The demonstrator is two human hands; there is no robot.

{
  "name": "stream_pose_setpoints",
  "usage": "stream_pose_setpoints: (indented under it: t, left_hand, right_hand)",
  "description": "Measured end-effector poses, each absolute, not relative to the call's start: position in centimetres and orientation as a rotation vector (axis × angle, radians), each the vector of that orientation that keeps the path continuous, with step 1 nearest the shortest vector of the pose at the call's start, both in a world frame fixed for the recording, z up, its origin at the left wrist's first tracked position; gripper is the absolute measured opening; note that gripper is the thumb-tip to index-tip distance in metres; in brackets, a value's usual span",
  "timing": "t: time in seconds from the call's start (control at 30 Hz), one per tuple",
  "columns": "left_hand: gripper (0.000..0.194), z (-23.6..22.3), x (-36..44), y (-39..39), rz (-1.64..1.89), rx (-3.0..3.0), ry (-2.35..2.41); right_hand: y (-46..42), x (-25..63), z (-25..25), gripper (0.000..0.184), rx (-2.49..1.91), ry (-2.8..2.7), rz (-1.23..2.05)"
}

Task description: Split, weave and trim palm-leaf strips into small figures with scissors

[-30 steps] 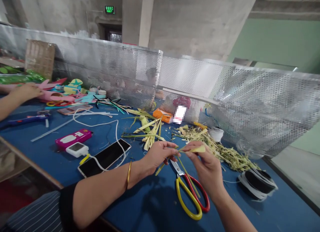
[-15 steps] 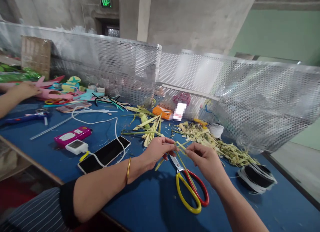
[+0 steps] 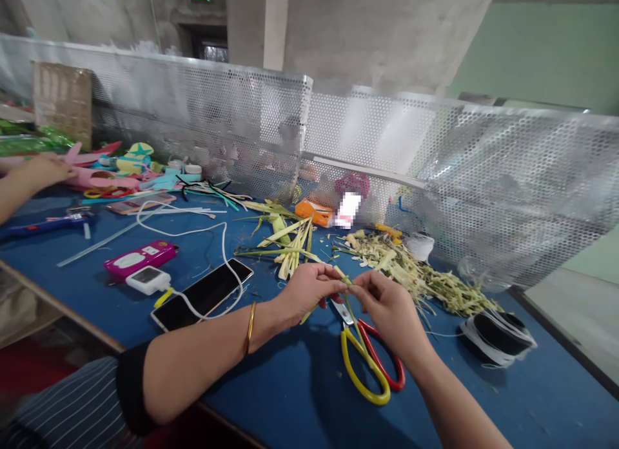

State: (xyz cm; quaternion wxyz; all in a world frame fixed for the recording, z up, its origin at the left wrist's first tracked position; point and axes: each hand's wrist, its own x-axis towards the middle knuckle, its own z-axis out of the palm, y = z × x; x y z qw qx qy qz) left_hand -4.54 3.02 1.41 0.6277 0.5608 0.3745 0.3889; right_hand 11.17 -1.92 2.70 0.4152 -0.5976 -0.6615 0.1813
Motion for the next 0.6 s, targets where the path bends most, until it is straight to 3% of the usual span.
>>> stream_pose_setpoints:
  t: [0.07,0.6]
  left_hand:
    - [0.015,1.3,-4.6,3.0,0.873,1.303,0.841]
    - [0.013,3.0,-4.7,2.5,0.751,1.482,0.81]
  right_hand:
    - [-2.0,10.9,2.5,0.014,-1.455,-1.616,0.522]
    - [-1.3,11.1,3.9,0.027,-1.459,-1.594,0.582]
